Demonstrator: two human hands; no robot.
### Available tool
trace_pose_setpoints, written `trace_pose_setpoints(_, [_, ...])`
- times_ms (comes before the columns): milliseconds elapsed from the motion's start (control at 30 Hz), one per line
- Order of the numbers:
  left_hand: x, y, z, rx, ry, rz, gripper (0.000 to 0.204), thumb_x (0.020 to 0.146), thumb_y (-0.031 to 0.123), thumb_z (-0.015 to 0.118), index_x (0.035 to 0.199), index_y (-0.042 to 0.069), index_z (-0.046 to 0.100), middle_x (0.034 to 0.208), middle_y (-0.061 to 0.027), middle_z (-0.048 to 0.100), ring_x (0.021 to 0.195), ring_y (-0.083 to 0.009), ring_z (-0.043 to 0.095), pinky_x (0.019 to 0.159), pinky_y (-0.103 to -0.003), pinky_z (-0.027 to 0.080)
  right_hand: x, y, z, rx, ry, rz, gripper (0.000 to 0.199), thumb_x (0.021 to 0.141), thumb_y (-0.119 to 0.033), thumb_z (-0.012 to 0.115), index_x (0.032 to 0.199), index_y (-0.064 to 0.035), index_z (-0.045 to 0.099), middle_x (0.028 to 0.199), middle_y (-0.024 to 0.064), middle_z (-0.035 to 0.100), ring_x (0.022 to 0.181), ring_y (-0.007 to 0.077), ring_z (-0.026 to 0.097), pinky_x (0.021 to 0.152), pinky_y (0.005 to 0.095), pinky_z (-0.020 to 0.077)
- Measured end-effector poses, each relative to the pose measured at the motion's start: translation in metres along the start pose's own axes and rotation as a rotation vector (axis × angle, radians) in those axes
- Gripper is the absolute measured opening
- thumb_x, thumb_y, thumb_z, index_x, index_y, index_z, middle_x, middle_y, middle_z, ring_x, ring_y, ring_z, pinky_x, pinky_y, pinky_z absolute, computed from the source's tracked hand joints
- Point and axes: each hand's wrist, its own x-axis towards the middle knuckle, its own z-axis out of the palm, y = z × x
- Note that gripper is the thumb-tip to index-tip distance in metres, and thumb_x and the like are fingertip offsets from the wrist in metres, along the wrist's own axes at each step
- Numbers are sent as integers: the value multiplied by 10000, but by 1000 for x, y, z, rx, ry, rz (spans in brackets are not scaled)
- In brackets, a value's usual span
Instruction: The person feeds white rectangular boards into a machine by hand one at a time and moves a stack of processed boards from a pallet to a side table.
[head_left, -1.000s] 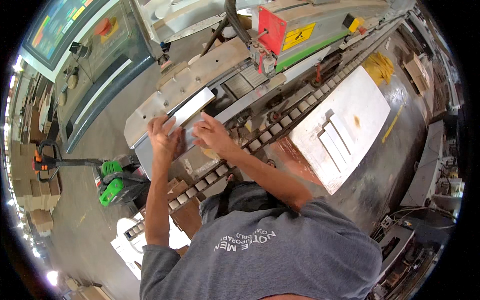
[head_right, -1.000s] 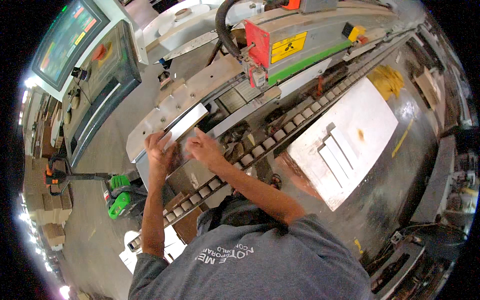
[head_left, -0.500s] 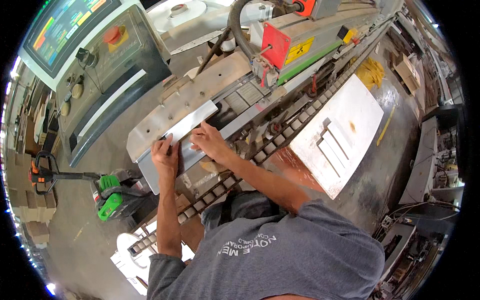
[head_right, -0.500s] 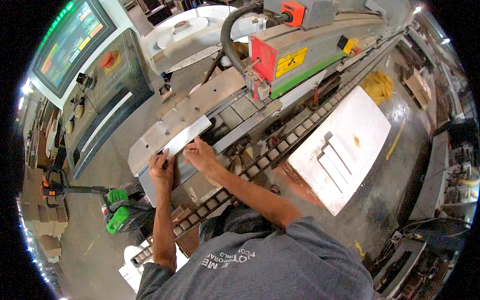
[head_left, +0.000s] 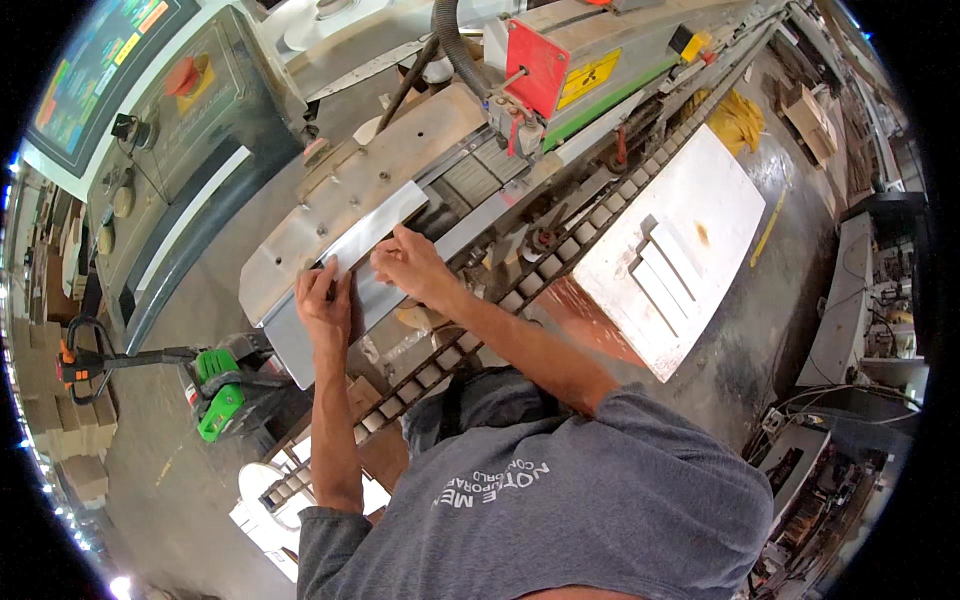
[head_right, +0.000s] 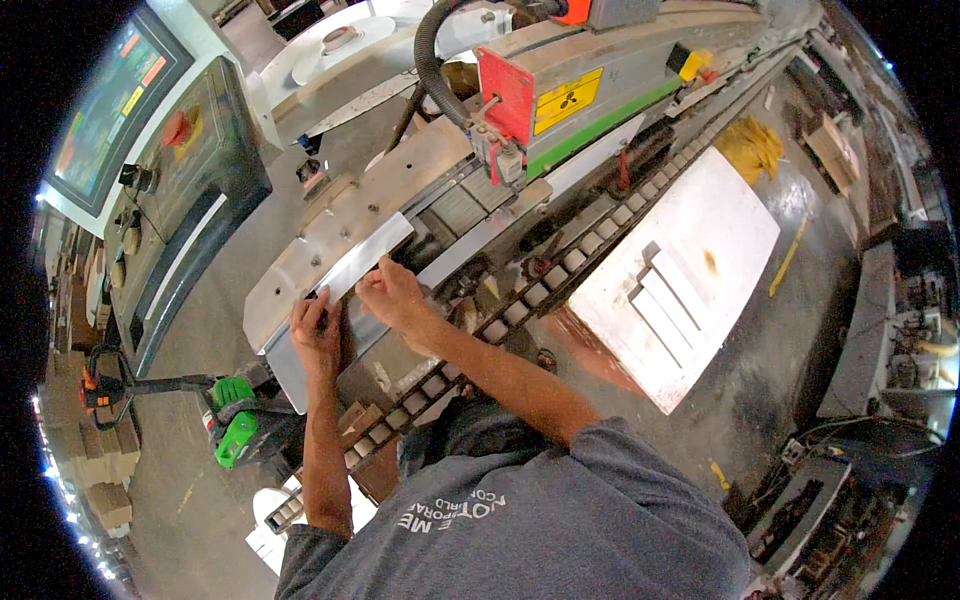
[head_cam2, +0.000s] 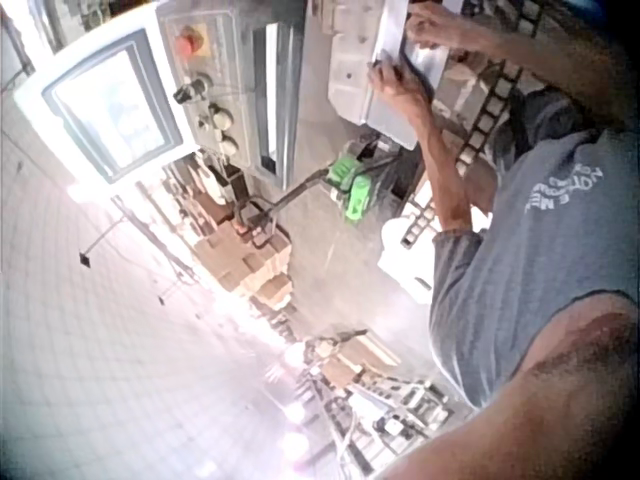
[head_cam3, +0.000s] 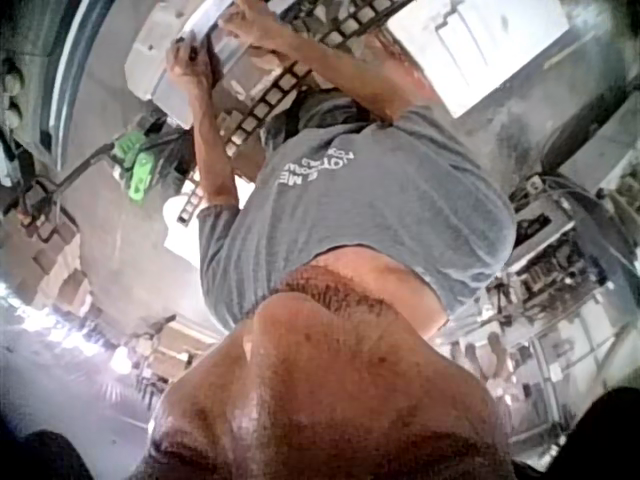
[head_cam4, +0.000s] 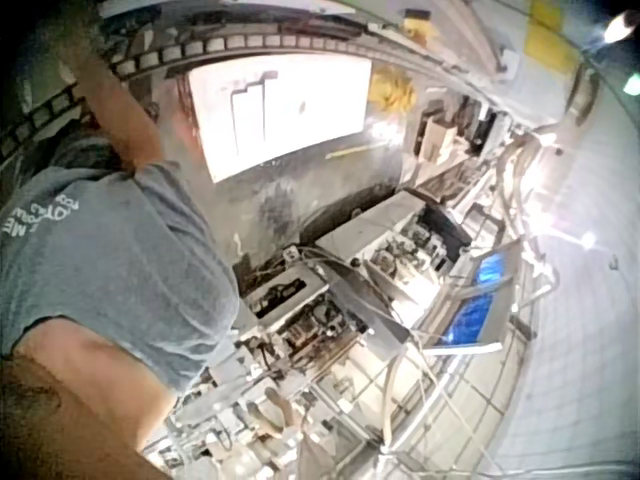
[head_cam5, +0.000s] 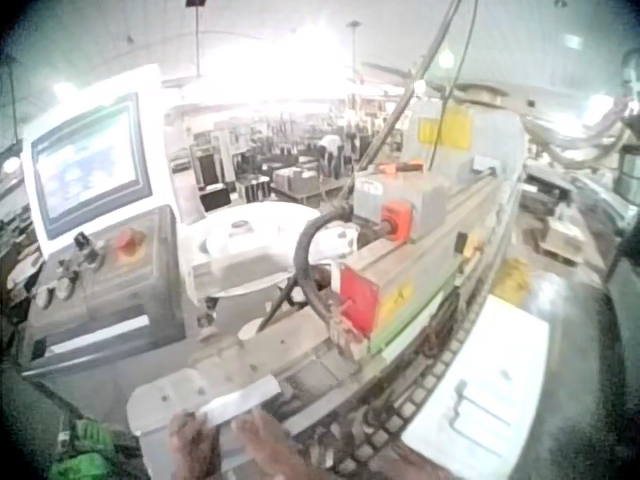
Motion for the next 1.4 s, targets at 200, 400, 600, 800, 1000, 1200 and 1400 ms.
trace_pose_setpoints(200, [17,18,37,-46,-9,40,332,717,31,813,1042,45,749,830,-121,629,790,-303,598,734,-387,492,22,13,-36,-78,124,-189,409,902,-274,617,786,89,467,649,141,677,589,173,657,607,346,556])
trace_pose_setpoints(400, [42,51,80,-90,-62,23,272,728,57,811,990,36,742,824,-134,628,774,-312,599,734,-392,488,44,16,-95,-223,255,-299,467,867,-336,589,751,103,481,632,162,683,629,257,678,688,356,557])
trace_pose_setpoints(600, [62,83,124,-33,-50,36,238,746,121,810,968,57,752,818,-117,642,776,-320,604,747,-428,489,48,-3,-142,-105,289,-154,454,854,-270,622,873,165,497,702,157,700,702,233,691,656,379,548])
trace_pose_setpoints(800, [85,113,174,1,-150,23,218,771,175,799,965,82,767,799,-109,647,773,-321,605,771,-431,486,-3,12,-160,-531,391,-557,519,915,-183,622,1305,122,468,1068,231,664,879,316,674,720,380,551])
trace_pose_setpoints(1000, [109,142,209,27,-222,129,281,805,188,776,1056,65,748,782,-116,642,767,-320,593,753,-427,476,-131,3,-191,-433,25,-359,419,898,-55,648,1308,-14,574,1143,214,645,941,323,670,761,374,569])
trace_pose_setpoints(1200, [88,156,196,-150,-170,45,267,824,132,741,1075,42,739,904,-143,690,844,-321,622,766,-420,498,-186,21,-351,-838,691,-25,421,883,-175,728,1258,-11,628,1158,181,667,977,265,655,823,363,571])
trace_pose_setpoints(1400, [46,168,159,-114,-198,58,219,818,61,725,1034,34,749,890,-118,690,827,-291,616,758,-415,501,-165,29,-430,-1331,508,512,683,801,-396,776,1308,22,590,1210,272,618,1157,422,558,1023,473,459])
